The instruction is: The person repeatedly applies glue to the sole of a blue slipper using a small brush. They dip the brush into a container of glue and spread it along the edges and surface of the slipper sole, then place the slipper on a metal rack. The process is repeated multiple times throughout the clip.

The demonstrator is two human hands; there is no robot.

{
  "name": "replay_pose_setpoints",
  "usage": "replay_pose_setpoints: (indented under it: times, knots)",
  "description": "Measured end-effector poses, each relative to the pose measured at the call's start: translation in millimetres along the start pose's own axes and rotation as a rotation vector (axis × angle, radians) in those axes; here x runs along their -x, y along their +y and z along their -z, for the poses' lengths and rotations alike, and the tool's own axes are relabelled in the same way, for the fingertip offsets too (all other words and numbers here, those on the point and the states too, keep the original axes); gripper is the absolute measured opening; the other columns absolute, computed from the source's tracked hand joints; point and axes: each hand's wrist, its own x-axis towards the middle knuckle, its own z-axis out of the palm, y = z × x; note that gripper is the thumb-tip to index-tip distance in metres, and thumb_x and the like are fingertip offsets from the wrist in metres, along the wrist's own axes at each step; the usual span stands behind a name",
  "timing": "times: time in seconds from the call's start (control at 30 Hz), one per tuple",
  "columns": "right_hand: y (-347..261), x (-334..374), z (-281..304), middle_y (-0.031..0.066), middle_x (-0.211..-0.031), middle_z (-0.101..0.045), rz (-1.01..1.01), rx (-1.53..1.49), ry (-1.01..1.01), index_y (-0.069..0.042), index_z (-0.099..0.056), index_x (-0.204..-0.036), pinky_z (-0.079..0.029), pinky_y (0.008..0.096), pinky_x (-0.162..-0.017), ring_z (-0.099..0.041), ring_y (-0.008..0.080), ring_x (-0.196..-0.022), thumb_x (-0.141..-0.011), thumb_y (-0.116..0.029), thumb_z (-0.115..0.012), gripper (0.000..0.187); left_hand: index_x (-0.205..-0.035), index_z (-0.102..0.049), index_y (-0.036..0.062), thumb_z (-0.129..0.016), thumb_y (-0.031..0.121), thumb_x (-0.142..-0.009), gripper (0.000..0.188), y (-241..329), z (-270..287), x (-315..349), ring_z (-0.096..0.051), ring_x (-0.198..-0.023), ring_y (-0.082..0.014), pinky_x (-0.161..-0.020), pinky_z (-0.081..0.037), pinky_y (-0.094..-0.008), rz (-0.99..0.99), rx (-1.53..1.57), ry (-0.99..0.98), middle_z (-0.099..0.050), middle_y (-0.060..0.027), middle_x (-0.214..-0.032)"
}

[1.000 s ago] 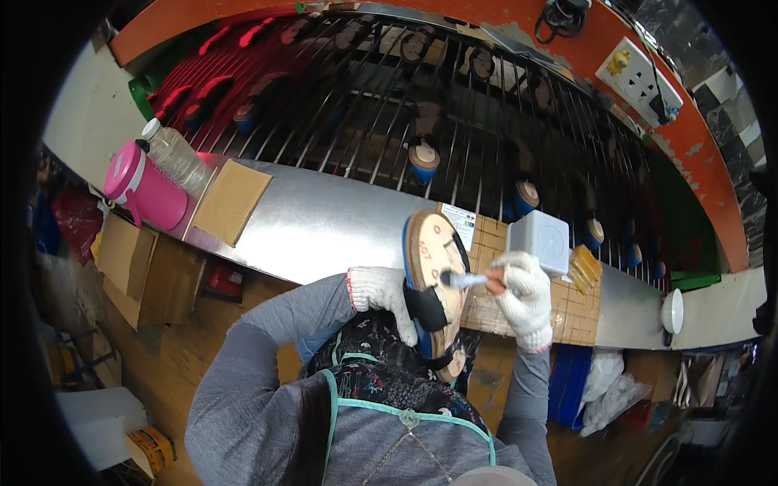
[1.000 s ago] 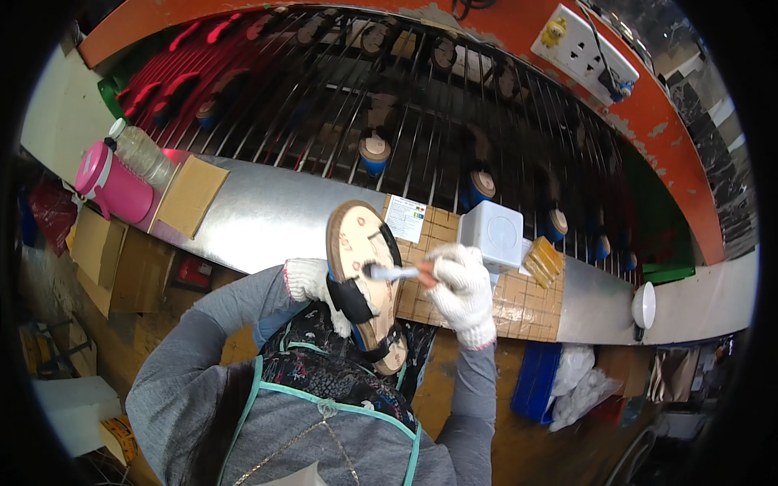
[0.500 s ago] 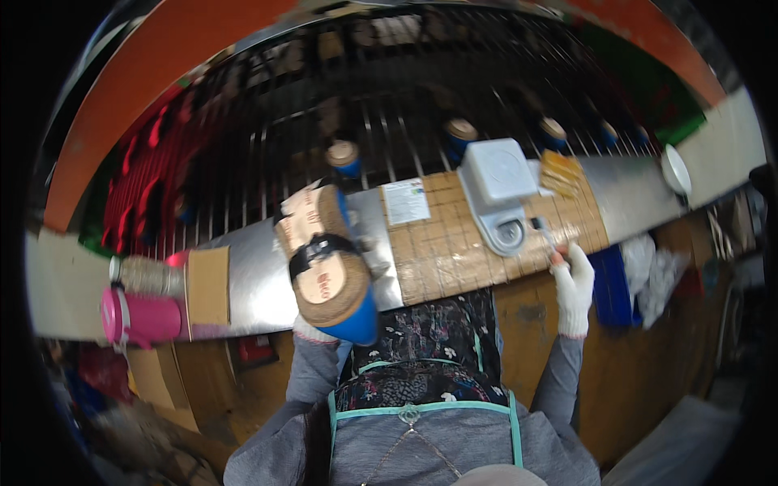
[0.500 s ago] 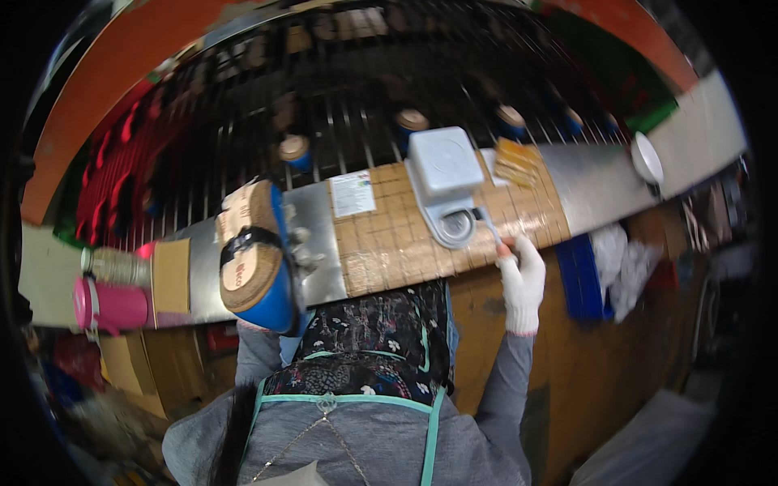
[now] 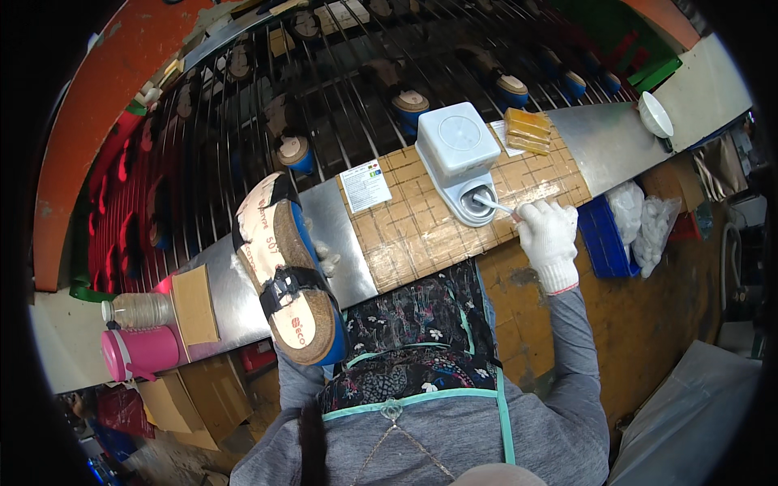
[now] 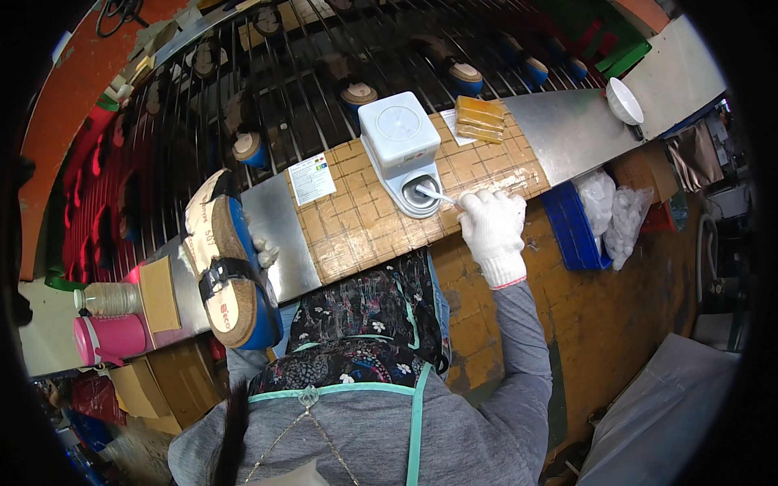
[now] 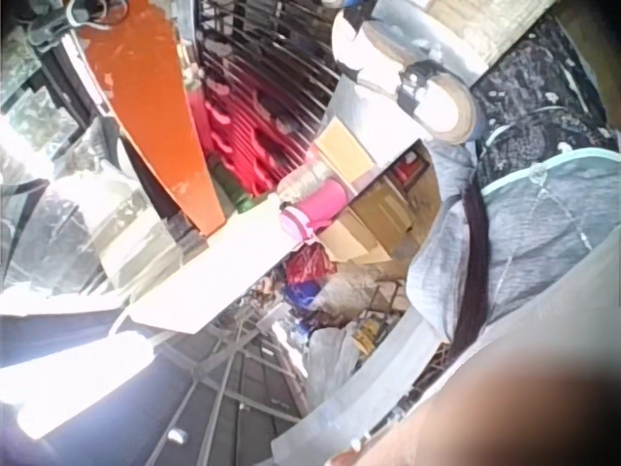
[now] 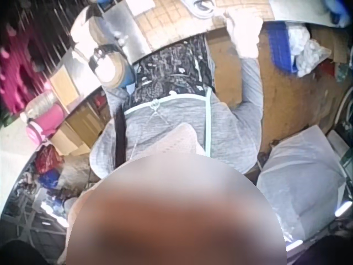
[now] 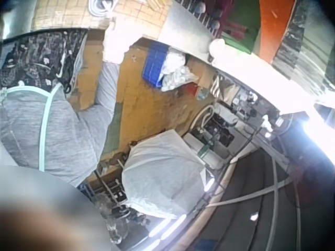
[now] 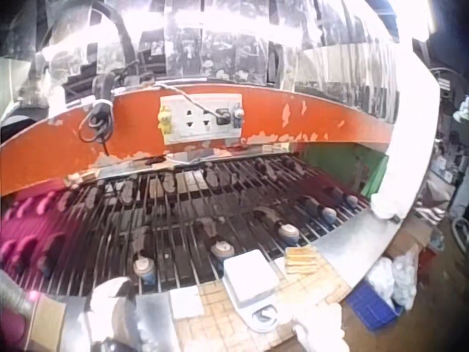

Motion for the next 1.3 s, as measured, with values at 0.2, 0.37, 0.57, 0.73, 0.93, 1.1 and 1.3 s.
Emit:
replay_pose_setpoints:
  times: [0.2, 0.37, 0.57, 0.73, 0.93, 1.1, 1.3]
  knots:
    - [10, 9, -12, 0.0029, -0.065, -0.062, -0.565, -0.853, -0.316, -0.008, -0.067, -0.092, -0.039, 0.0258, -0.056, -0.050, 0.0114, -0.058, -0.094, -0.025, -0.065, 0.018, -0.143, -0.045, 0.0035, -0.051, 0.064, -0.095, 0.078, 1, 10, -10, -0.068, -0.106, -0.0259, -0.089, -0.059, -0.0404, -0.008, -0.038, 0.082, -0.064, -0.0174, -0.126]
    - [-27, -8, -10, 0.0002, -0.079, -0.064, -0.508, -1.278, -0.242, -0.001, -0.067, -0.101, -0.042, 0.0225, -0.062, -0.052, 0.0072, -0.067, -0.092, -0.017, -0.069, 0.018, -0.142, -0.046, 0.0036, -0.051, 0.068, -0.093, 0.081, -8, -11, -37, -0.069, -0.105, -0.0240, -0.088, -0.060, -0.0380, 0.036, -0.141, 0.231, -0.064, -0.0163, -0.126]
    - [-102, -47, 38, 0.0078, -0.091, -0.068, 0.031, -0.837, 0.237, -0.004, -0.076, -0.096, -0.048, 0.0324, -0.076, -0.061, 0.0199, -0.088, -0.082, -0.008, -0.078, 0.015, -0.143, -0.045, 0.0015, -0.051, 0.075, -0.088, 0.092, -20, -65, -36, -0.068, -0.107, -0.0254, -0.092, -0.059, -0.0378, 0.154, -0.305, 0.103, -0.063, -0.0175, -0.128]
    - [-145, -49, 51, 0.0083, -0.093, -0.067, 0.080, -1.032, 0.132, -0.004, -0.077, -0.097, -0.047, 0.0319, -0.075, -0.061, 0.0212, -0.085, -0.084, -0.014, -0.078, 0.017, -0.136, -0.053, 0.0009, -0.061, 0.071, -0.087, 0.086, -13, -73, -23, -0.068, -0.106, -0.0225, -0.091, -0.058, -0.0370, 0.178, -0.498, 0.113, -0.066, -0.0143, -0.121]
    - [-159, -53, 44, 0.0071, -0.091, -0.066, 0.092, -0.937, 0.093, -0.004, -0.077, -0.095, -0.044, 0.0324, -0.077, -0.059, 0.0224, -0.084, -0.083, -0.017, -0.078, 0.017, -0.130, -0.057, -0.0022, -0.063, 0.069, -0.086, 0.084, -9, -66, -12, -0.068, -0.104, -0.0180, -0.091, -0.056, -0.0334, -0.001, -0.738, 0.114, -0.068, -0.0117, -0.115]
    - [-163, -68, 41, 0.0066, -0.090, -0.066, 0.139, -0.883, 0.112, -0.005, -0.076, -0.094, -0.042, 0.0323, -0.075, -0.059, 0.0208, -0.083, -0.082, -0.017, -0.079, 0.017, -0.138, -0.047, -0.0077, -0.065, 0.068, -0.084, 0.095, -4, -76, -1, -0.061, -0.114, -0.0197, -0.097, -0.051, -0.0333, -0.022, -0.799, 0.149, -0.062, -0.0151, -0.125]
    - [-167, -86, 41, 0.0044, -0.089, -0.066, 0.248, -0.767, 0.220, -0.006, -0.076, -0.093, -0.039, 0.0315, -0.074, -0.056, 0.0188, -0.075, -0.081, -0.016, -0.080, 0.015, -0.141, -0.044, -0.0089, -0.066, 0.070, -0.081, 0.101, 6, -64, -1, -0.059, -0.117, -0.0216, -0.102, -0.047, -0.0350, -0.001, -1.008, 0.133, -0.061, -0.0155, -0.126]
